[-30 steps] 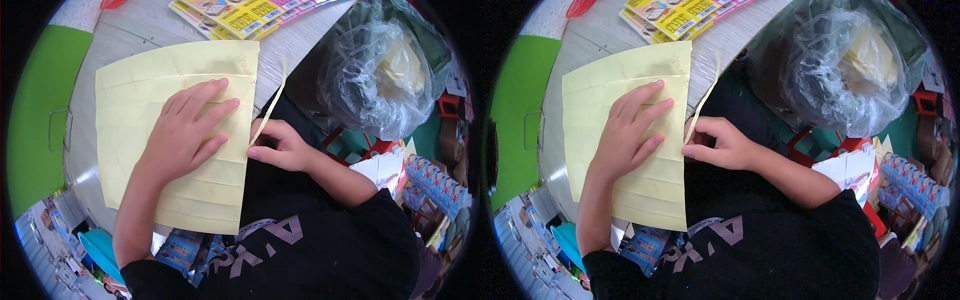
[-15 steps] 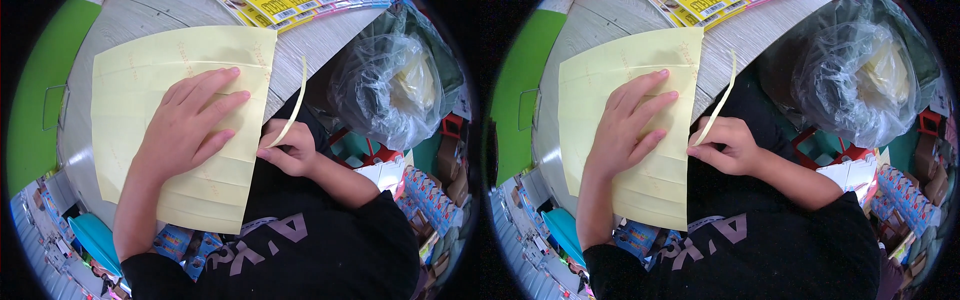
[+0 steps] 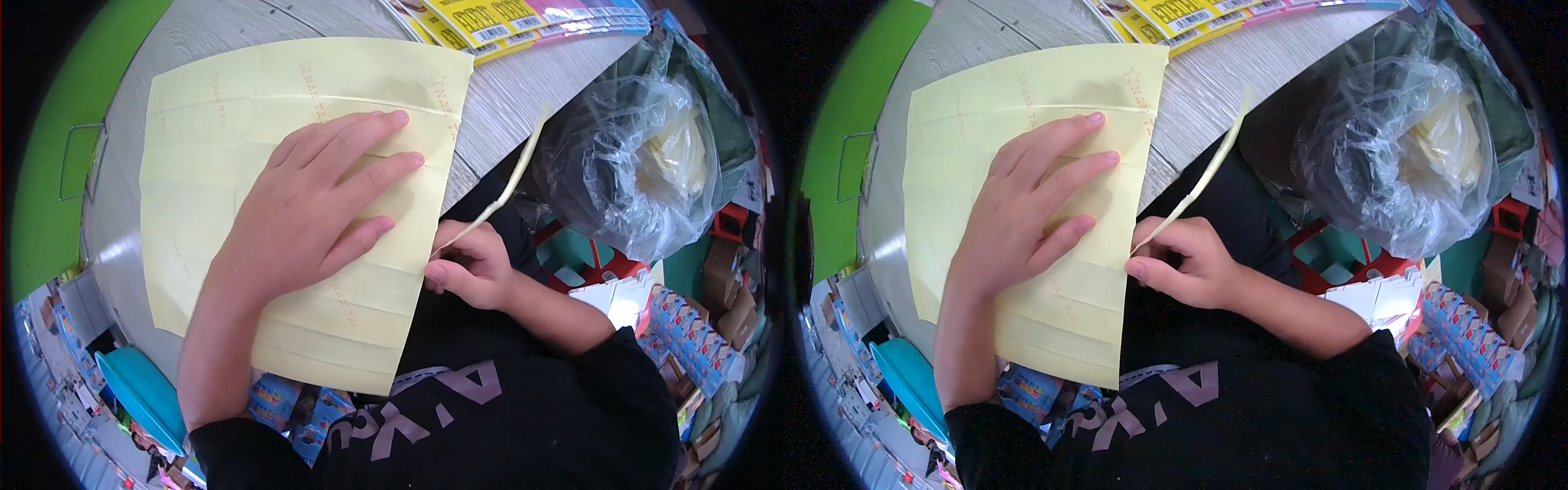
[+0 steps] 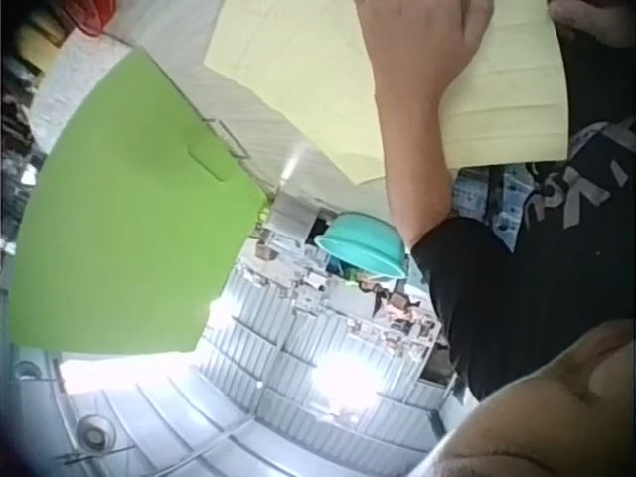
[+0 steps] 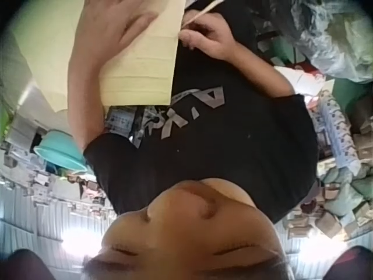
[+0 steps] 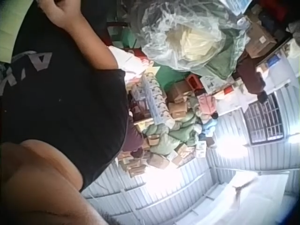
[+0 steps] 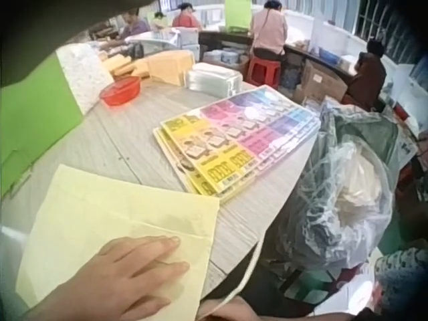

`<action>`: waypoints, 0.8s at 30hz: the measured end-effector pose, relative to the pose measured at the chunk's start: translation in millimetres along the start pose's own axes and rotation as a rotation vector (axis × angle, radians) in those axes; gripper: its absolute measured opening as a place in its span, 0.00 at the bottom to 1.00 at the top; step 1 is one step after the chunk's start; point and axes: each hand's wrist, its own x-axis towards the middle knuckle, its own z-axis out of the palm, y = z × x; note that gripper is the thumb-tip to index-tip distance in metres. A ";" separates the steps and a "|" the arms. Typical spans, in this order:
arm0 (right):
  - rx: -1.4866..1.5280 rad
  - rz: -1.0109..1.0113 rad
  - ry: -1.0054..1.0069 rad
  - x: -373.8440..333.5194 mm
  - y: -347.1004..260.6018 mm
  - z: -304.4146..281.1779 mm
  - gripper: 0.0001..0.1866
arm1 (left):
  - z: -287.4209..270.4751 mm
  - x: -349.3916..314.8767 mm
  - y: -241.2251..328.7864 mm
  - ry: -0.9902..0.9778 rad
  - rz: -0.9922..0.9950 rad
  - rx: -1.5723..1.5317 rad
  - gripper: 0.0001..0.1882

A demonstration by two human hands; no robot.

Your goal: Peeling individual adhesive stickers or labels from a larger backing sheet at a workstation.

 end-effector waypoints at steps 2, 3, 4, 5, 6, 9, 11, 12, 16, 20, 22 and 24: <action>0.160 0.112 -0.089 1.7 -4.5 -5.6 0.07 | -0.9 -1.6 2.1 0.005 -0.002 -0.008 0.27; 0.156 0.110 -0.100 4.3 -4.6 -6.7 0.07 | -0.5 -1.2 1.0 -0.007 -0.009 -0.027 0.27; 0.093 0.062 -0.098 6.6 -4.7 -7.5 0.07 | -0.4 -0.4 -0.3 0.002 -0.015 -0.022 0.27; 0.031 0.013 -0.095 10.3 -4.1 -9.4 0.06 | -0.3 0.6 -1.9 -0.007 -0.016 -0.022 0.27; 0.030 0.013 -0.100 10.6 -4.1 -8.2 0.06 | -0.3 -1.0 -0.3 -0.020 -0.014 -0.024 0.27; -0.124 -0.154 -0.042 11.1 -1.6 -5.1 0.05 | -0.2 -0.6 -0.2 0.001 0.000 -0.037 0.27; -0.281 -0.259 -0.021 9.3 -0.2 -3.8 0.03 | -0.2 -2.5 1.1 0.001 0.001 -0.044 0.27; -0.281 -0.265 -0.025 9.9 0.7 -5.7 0.03 | -1.1 -2.0 -0.6 0.007 -0.003 -0.038 0.27; -0.479 -0.374 -0.026 7.1 2.9 -4.9 0.03 | -1.6 -0.4 0.0 0.006 -0.003 -0.014 0.23; -0.305 -0.319 0.032 5.5 3.5 -2.4 0.04 | -1.3 -0.6 -0.8 0.014 -0.001 -0.008 0.23; -0.244 -0.207 0.009 3.3 -0.7 -3.7 0.04 | -0.8 -0.9 -0.8 0.017 -0.005 -0.009 0.23; -0.189 -0.169 0.029 0.8 0.1 -0.4 0.05 | -0.7 -2.1 -0.7 0.003 -0.018 -0.013 0.26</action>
